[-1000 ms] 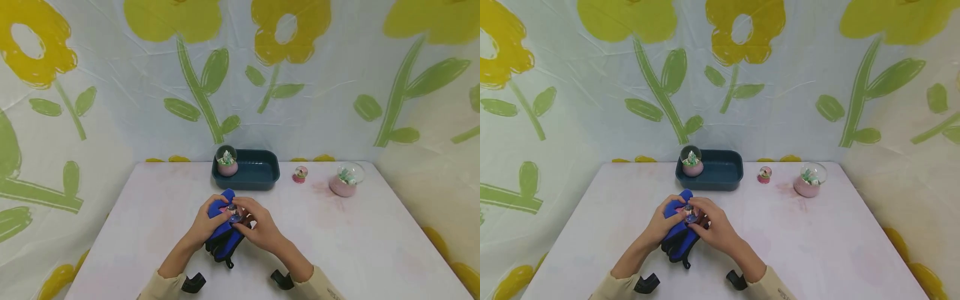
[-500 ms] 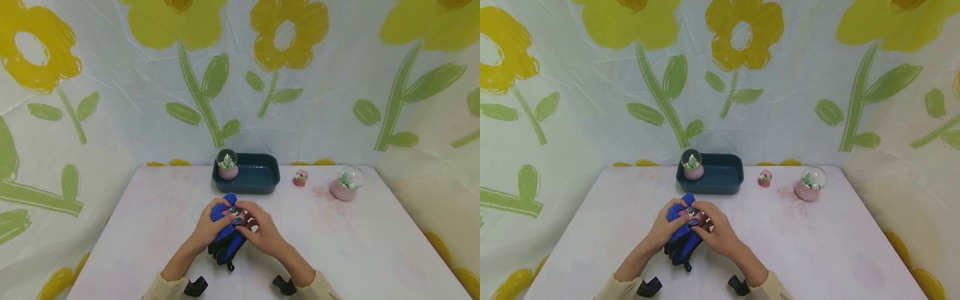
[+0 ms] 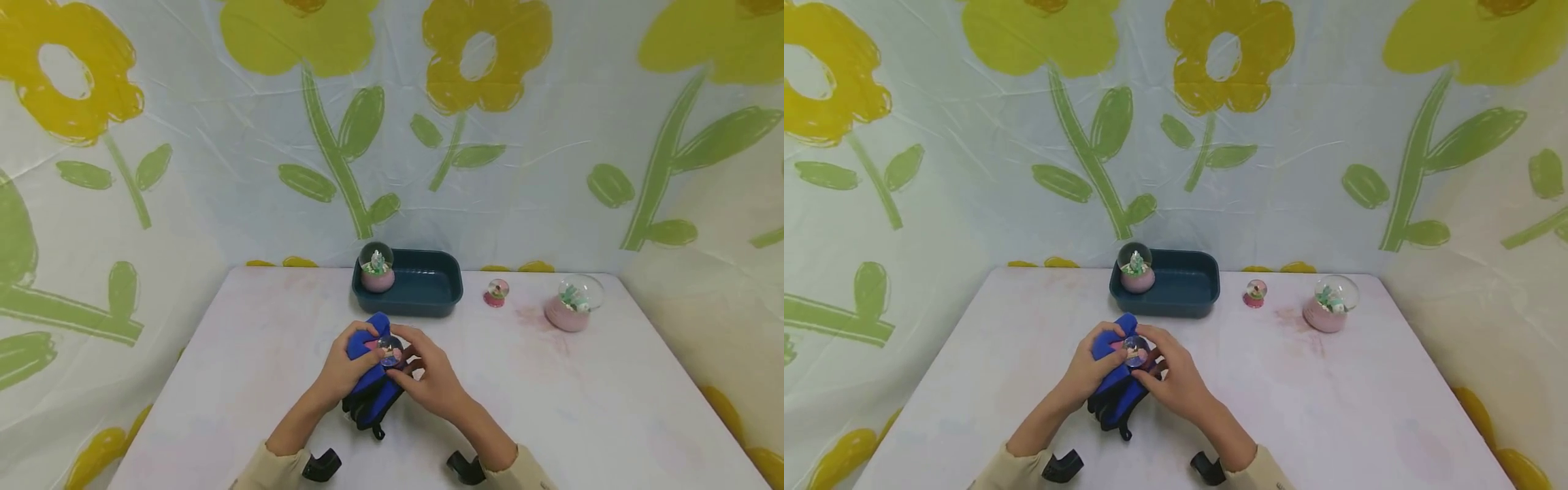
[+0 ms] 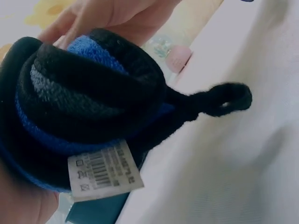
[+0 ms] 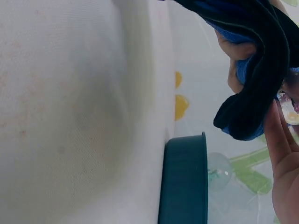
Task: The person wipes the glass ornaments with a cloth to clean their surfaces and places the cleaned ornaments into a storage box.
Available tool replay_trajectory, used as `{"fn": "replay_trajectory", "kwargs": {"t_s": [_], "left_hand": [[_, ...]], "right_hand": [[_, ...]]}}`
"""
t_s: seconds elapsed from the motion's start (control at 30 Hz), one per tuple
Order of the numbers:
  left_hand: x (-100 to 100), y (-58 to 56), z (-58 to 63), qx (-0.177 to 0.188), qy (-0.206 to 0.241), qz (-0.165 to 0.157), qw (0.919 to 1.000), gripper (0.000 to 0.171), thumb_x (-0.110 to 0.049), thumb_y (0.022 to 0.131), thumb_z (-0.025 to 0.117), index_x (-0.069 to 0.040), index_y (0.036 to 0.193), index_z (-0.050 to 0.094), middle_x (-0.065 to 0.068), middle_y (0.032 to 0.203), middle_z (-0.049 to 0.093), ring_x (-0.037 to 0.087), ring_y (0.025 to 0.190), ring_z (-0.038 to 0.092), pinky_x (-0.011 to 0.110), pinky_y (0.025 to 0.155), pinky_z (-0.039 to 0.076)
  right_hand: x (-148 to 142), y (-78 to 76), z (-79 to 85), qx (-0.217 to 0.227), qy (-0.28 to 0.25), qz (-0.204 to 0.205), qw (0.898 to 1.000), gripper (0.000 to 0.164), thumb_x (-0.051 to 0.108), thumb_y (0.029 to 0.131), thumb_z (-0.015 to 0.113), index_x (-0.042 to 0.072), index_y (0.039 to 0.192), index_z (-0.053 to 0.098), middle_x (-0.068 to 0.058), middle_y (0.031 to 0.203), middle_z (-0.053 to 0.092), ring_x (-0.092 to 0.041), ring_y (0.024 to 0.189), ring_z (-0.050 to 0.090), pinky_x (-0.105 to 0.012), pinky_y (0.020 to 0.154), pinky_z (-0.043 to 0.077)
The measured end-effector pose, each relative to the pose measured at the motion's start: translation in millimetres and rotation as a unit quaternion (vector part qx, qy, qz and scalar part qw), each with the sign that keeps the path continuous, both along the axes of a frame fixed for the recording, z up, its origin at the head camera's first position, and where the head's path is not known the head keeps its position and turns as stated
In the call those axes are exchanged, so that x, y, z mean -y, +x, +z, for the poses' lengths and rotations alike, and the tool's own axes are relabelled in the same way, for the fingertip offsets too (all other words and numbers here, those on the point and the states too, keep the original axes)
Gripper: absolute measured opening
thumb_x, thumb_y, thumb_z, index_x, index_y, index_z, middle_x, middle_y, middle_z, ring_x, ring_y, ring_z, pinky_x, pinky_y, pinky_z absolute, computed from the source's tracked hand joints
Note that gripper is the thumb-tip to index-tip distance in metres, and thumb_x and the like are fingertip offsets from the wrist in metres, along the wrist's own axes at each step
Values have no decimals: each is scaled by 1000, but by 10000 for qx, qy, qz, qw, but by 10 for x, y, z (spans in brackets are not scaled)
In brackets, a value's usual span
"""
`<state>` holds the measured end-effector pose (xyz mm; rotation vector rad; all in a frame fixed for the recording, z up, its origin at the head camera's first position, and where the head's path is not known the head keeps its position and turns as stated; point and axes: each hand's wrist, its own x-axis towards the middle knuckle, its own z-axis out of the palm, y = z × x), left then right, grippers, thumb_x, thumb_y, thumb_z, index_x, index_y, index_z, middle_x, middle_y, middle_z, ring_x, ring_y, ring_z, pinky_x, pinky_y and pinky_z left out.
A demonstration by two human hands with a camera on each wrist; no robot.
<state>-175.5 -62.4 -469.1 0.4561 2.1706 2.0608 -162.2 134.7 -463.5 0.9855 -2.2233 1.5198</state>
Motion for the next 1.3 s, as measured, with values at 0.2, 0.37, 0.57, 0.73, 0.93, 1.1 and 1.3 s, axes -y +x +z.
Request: {"fn": "replay_trajectory", "kwargs": {"t_s": [0.2, 0.37, 0.57, 0.73, 0.93, 1.1, 1.3], "left_hand": [[30, -3, 11, -109, 57, 158, 9998, 28, -24, 91, 69, -21, 114, 54, 13, 125, 52, 35, 106, 54, 44, 80, 52], [56, 17, -22, -65, 33, 158, 9998, 27, -16, 91, 69, -16, 114, 54, 15, 121, 53, 33, 103, 55, 42, 79, 53], [59, 82, 130, 47, 102, 73, 9999, 26, -7, 92, 65, -11, 114, 53, 16, 121, 53, 32, 103, 55, 41, 80, 53], [82, 172, 258, -81, 57, 8, 10000, 25, -7, 92, 65, -9, 113, 52, 17, 122, 53, 33, 104, 55, 40, 80, 53], [55, 92, -19, -71, 48, 161, 9998, 26, -10, 92, 66, -13, 115, 53, 16, 122, 53, 32, 103, 56, 40, 78, 53], [20, 64, -152, -190, -14, 130, 9997, 28, -15, 92, 68, -14, 115, 53, 15, 119, 55, 30, 100, 57, 39, 77, 54], [-48, -29, -105, -570, 75, 263, 9980, 26, -20, 91, 69, -16, 112, 55, 13, 118, 56, 33, 102, 55, 42, 78, 53]], "right_hand": [[28, -41, -50, -164, 67, -44, 9998, 51, 2, 85, 73, 7, 132, 55, -7, 120, 61, -14, 83, 61, -26, 64, 55], [58, 25, -60, 82, 225, -201, 9995, 49, 6, 83, 76, 8, 128, 55, -4, 115, 60, -12, 82, 61, -27, 64, 55], [81, 37, -80, -269, 217, -33, 9994, 60, -1, 81, 76, 7, 134, 49, -8, 123, 58, -15, 83, 59, -27, 63, 55], [123, 41, -140, -569, 154, 44, 9983, 58, -5, 83, 72, 4, 136, 49, -11, 126, 57, -17, 89, 60, -26, 64, 55], [114, 79, -161, -548, 121, -88, 9984, 52, -5, 85, 71, 5, 133, 52, -11, 124, 57, -15, 89, 60, -23, 63, 54], [66, 107, -191, -240, 312, -217, 9990, 51, -3, 84, 73, 4, 130, 53, -8, 116, 59, -11, 82, 59, -24, 62, 54], [27, 16, -134, -98, 334, -451, 9984, 47, 8, 88, 72, 7, 131, 53, -3, 112, 59, -12, 80, 57, -28, 61, 55]]}}
